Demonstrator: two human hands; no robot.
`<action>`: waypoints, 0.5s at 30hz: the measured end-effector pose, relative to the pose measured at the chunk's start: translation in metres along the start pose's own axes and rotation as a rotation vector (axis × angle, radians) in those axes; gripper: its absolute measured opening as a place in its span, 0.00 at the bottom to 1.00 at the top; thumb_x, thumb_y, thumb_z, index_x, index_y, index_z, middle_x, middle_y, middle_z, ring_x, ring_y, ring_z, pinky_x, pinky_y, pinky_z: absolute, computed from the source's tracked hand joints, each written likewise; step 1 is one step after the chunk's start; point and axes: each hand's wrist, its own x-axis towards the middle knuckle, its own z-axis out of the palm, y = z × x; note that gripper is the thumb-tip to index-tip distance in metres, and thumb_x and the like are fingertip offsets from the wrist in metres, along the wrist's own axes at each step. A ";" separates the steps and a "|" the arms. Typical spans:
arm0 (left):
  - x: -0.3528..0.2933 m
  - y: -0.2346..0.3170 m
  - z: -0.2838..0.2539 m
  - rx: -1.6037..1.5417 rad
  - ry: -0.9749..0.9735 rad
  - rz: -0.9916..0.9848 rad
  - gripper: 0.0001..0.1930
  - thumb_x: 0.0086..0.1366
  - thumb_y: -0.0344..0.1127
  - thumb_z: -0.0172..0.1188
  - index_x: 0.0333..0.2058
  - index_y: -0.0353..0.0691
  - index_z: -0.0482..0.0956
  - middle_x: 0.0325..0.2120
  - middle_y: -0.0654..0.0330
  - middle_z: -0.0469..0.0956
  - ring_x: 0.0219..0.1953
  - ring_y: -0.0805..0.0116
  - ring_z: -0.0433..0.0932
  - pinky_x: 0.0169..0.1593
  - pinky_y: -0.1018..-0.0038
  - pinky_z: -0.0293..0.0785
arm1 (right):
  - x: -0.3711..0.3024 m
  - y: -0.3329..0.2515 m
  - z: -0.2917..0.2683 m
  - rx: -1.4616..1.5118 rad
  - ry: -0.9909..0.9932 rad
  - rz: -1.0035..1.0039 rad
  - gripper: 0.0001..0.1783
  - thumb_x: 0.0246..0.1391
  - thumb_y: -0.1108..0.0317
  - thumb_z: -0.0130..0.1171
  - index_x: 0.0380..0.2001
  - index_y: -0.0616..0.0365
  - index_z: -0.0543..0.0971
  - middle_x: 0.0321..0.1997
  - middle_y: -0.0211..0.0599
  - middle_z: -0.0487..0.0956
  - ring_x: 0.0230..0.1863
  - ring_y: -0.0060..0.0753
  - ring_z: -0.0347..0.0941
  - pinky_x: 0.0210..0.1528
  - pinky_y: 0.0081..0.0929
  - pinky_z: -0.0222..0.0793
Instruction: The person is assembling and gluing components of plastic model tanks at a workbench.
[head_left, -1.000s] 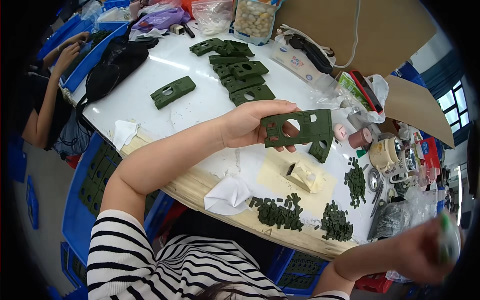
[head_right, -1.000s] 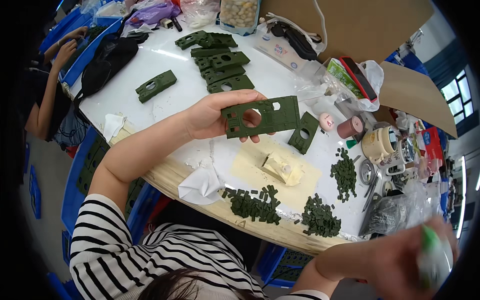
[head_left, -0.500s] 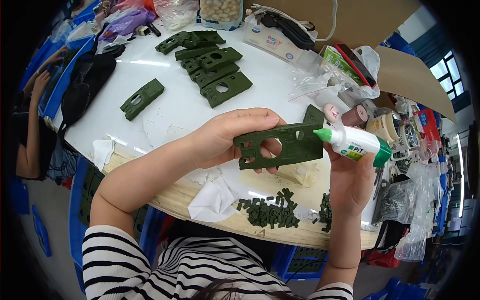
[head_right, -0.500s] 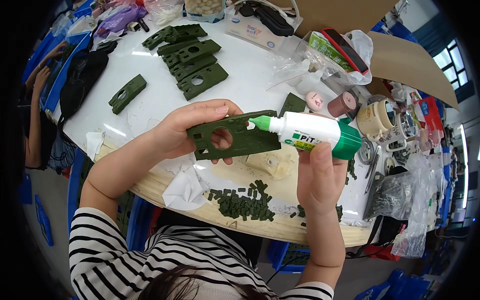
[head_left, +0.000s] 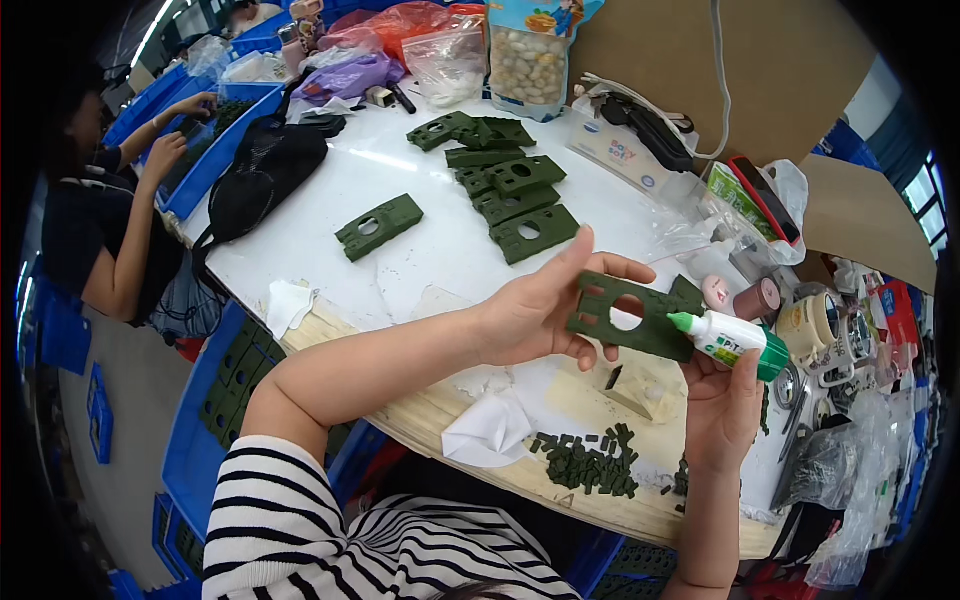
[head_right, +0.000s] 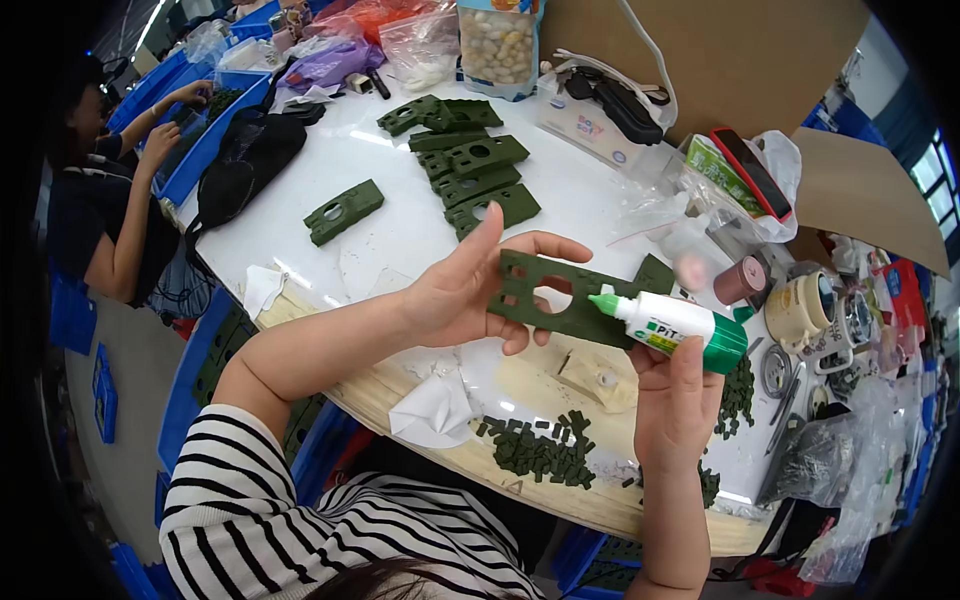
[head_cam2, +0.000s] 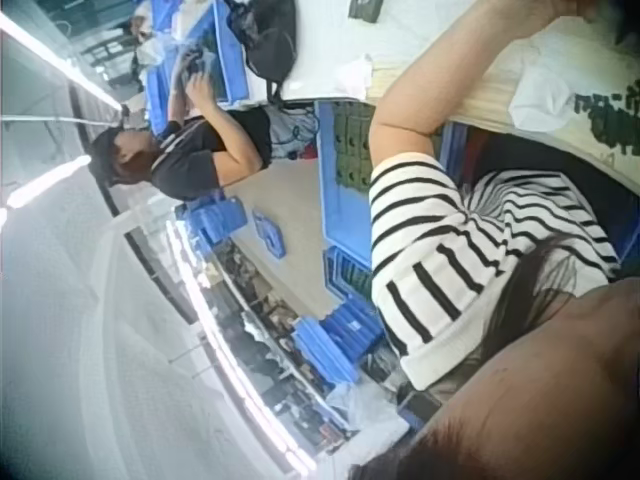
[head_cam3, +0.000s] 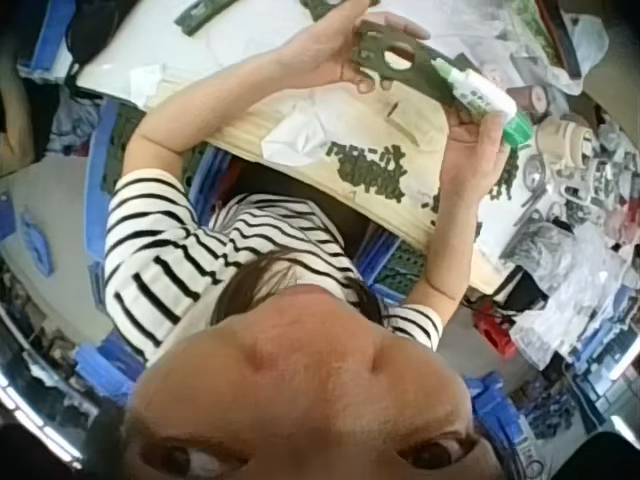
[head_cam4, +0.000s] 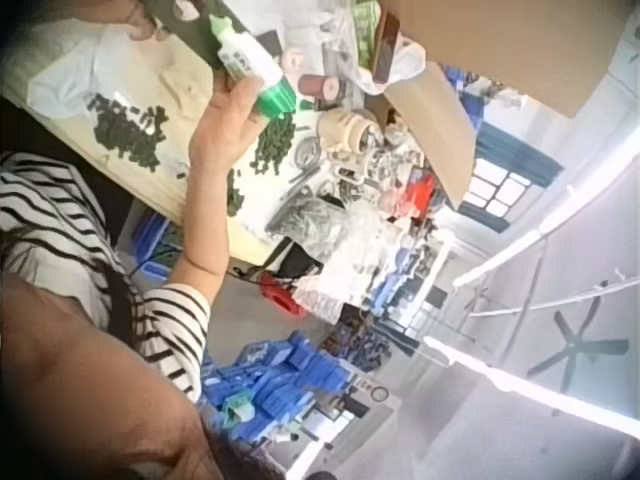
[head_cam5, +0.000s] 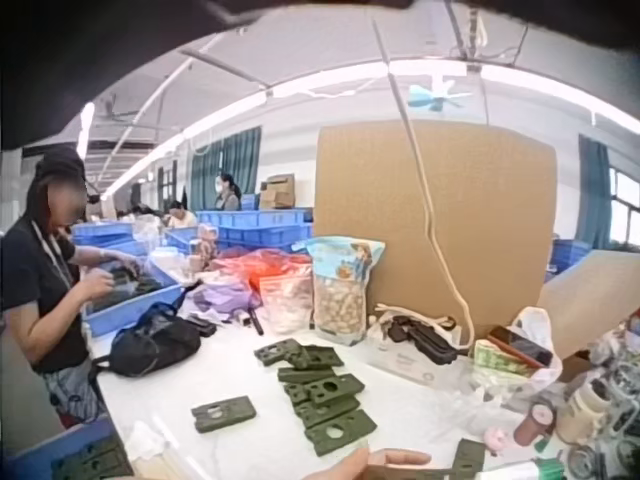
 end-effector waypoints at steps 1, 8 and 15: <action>-0.001 -0.003 -0.002 0.079 -0.033 0.078 0.34 0.63 0.57 0.51 0.59 0.39 0.60 0.42 0.58 0.73 0.33 0.70 0.77 0.32 0.79 0.72 | 0.001 0.001 0.002 0.022 0.000 0.024 0.25 0.66 0.54 0.41 0.57 0.63 0.63 0.56 0.48 0.71 0.56 0.41 0.70 0.60 0.43 0.66; -0.007 -0.013 0.014 0.174 0.051 0.166 0.39 0.51 0.22 0.68 0.58 0.39 0.56 0.51 0.57 0.69 0.43 0.72 0.75 0.44 0.74 0.74 | 0.001 -0.001 0.013 0.095 -0.024 0.084 0.24 0.66 0.55 0.43 0.54 0.65 0.65 0.53 0.48 0.73 0.54 0.41 0.72 0.58 0.41 0.68; -0.004 -0.018 0.009 0.204 0.063 0.215 0.29 0.56 0.22 0.63 0.53 0.39 0.60 0.58 0.51 0.63 0.45 0.67 0.75 0.44 0.72 0.76 | 0.004 -0.014 -0.002 -0.021 0.011 -0.065 0.21 0.65 0.55 0.45 0.53 0.57 0.69 0.53 0.38 0.74 0.57 0.39 0.68 0.64 0.45 0.56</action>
